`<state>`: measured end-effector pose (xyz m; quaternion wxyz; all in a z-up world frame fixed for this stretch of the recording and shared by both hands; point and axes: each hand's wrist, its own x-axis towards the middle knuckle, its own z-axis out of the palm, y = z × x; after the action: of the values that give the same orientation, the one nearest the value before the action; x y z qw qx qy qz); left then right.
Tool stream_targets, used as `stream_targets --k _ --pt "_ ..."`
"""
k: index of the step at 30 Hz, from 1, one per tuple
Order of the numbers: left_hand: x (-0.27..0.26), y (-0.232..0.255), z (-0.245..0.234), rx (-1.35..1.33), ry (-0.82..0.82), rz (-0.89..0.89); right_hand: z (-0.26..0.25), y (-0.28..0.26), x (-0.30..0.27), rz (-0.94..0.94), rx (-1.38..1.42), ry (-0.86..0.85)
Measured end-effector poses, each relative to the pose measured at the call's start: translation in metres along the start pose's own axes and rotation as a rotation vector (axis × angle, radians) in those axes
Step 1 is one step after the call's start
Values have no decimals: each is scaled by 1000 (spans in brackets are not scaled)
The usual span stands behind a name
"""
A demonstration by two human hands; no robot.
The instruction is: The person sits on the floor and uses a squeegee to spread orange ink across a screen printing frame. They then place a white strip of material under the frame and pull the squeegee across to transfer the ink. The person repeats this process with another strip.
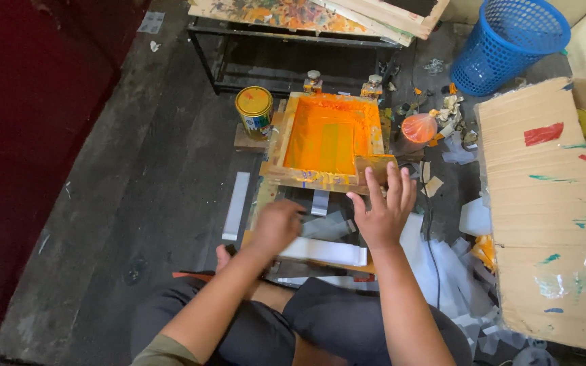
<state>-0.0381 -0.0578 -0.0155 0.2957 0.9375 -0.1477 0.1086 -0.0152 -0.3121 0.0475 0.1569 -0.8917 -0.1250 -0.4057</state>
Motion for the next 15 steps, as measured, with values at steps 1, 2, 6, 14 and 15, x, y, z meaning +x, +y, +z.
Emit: stream_targets --k 1,2,6,14,15 --pt "0 4 14 0 3 -4 0 -1 0 -4 3 -2" --pt "-1 7 27 101 5 88 0 -2 0 15 4 -10" --pt "9 25 47 233 -107 164 2 -2 -2 66 -18 -24" --pt "20 7 81 370 -311 64 0 -3 0 119 26 -60" --pt "19 1 87 391 -300 81 -2 -4 1 131 29 -72"
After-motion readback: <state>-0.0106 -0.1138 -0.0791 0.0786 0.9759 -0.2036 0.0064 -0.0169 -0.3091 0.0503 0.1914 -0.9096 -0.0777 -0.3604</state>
